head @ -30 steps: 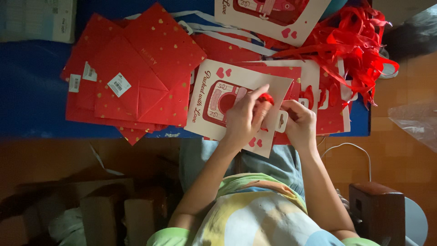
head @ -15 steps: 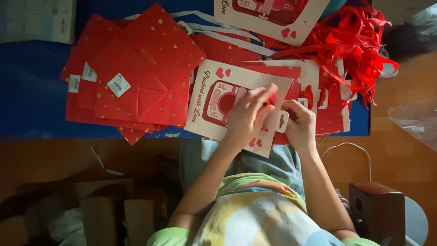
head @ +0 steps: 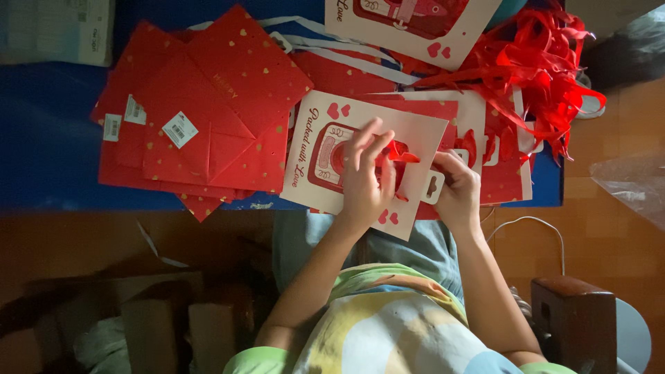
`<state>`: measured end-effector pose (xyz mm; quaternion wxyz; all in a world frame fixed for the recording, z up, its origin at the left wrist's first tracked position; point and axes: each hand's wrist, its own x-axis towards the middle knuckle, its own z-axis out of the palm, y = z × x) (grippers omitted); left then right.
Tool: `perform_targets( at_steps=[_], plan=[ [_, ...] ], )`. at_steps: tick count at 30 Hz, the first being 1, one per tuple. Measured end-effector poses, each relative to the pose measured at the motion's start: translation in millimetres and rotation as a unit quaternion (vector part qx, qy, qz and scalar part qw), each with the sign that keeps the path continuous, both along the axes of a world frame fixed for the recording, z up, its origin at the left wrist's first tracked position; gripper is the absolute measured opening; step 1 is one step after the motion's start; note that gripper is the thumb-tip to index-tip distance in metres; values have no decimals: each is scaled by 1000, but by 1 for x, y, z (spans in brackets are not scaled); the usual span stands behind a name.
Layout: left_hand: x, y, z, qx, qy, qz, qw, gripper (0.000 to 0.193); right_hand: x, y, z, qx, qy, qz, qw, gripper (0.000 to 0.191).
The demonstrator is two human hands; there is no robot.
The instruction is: The person folds open red paper gift bags, inserts a white decorative greeting card into each bag, and ties a red ribbon around the bag handles, working through the bags one at a time on their lap.
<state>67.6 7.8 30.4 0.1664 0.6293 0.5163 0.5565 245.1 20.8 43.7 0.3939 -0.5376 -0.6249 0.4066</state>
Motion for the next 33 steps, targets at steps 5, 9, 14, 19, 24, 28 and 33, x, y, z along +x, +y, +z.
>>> perform_targets(
  at_steps=[5, 9, 14, 19, 24, 28, 33],
  plan=[
    [2, -6, 6, 47, 147, 36, 987, 44, -1, -1, 3, 4, 17, 5, 1000, 33],
    [4, -6, 2, 67, 238, 3, 969, 39, -2, -1, 4, -5, 35, 1, 999, 27],
    [6, 0, -3, -12, 240, -45, 970, 37, -2, -1, 4, -43, 29, -13, 999, 29],
    [3, 1, -2, -21, 184, -51, 981, 27, -3, -4, 1, -79, 32, -50, 995, 23],
    [4, 1, 7, 1, 91, -42, 995, 18, -6, -5, -3, -46, 77, -38, 995, 16],
    [3, 3, 13, -17, 68, -49, 996, 16, -4, -5, 0, -101, 47, -63, 992, 10],
    [1, 5, 16, -14, 76, -52, 996, 17, -3, -2, 1, -88, 53, -42, 994, 14]
  ],
)
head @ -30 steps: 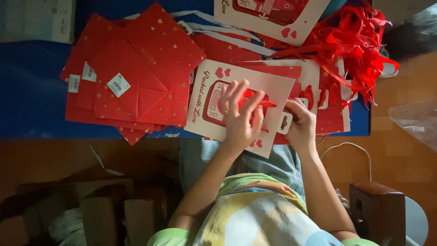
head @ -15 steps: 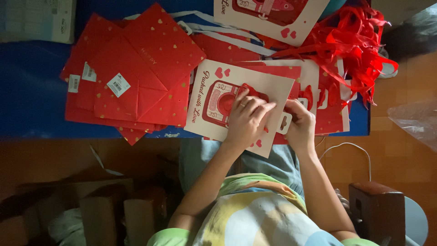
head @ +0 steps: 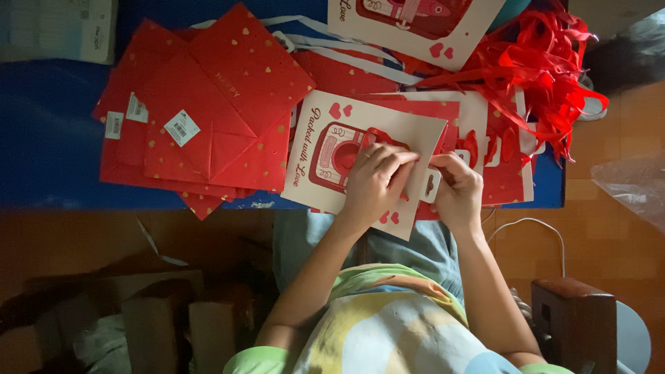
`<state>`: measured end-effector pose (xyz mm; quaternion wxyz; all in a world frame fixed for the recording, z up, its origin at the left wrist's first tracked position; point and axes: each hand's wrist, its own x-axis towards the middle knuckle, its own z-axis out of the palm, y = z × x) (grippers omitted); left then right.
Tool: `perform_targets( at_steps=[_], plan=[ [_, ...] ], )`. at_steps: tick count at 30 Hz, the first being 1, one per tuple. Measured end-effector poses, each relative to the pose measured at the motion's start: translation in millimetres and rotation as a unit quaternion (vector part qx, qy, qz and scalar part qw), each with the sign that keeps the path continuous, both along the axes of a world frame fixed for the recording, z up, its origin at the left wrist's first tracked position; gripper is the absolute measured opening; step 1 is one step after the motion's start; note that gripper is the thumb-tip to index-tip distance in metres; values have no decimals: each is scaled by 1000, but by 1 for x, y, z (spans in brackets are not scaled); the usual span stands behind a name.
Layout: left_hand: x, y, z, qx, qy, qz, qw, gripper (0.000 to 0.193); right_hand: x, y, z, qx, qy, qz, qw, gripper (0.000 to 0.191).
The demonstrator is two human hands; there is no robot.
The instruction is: The person folds open red paper gift bags, inserts a white decorative greeting card into each bag, and ties a red ribbon around the bag handles, working through the bags one at a time on their lap.
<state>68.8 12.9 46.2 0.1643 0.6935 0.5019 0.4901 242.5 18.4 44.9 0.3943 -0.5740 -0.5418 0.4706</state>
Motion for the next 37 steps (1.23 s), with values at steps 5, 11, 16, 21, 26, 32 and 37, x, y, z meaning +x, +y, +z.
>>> perform_targets(
  at_steps=[5, 11, 16, 21, 26, 32, 37],
  plan=[
    [0, 1, 0, -14, -22, -10, 1000, 12, -2, 0, 0, -2, -25, -1, 1000, 9],
    [-1, 1, -3, -12, -19, -14, 1000, 11, -1, -1, -2, -32, -21, -23, 999, 12],
    [0, 0, -9, -37, -55, -7, 998, 9, -2, 0, -6, 48, 31, -3, 998, 13],
    [-11, 7, -4, 10, -49, 22, 999, 15, -2, 1, -4, -22, 36, -42, 998, 17],
    [-55, 14, 26, 103, 120, 266, 951, 33, 1, 3, -12, 86, 40, 8, 995, 23],
    [-54, -4, 44, -52, 68, 13, 996, 34, 0, 1, -9, 35, 35, -14, 999, 23],
    [-34, -15, 27, -134, 131, -147, 971, 35, -4, 3, 5, -21, 26, -25, 999, 25]
  ],
)
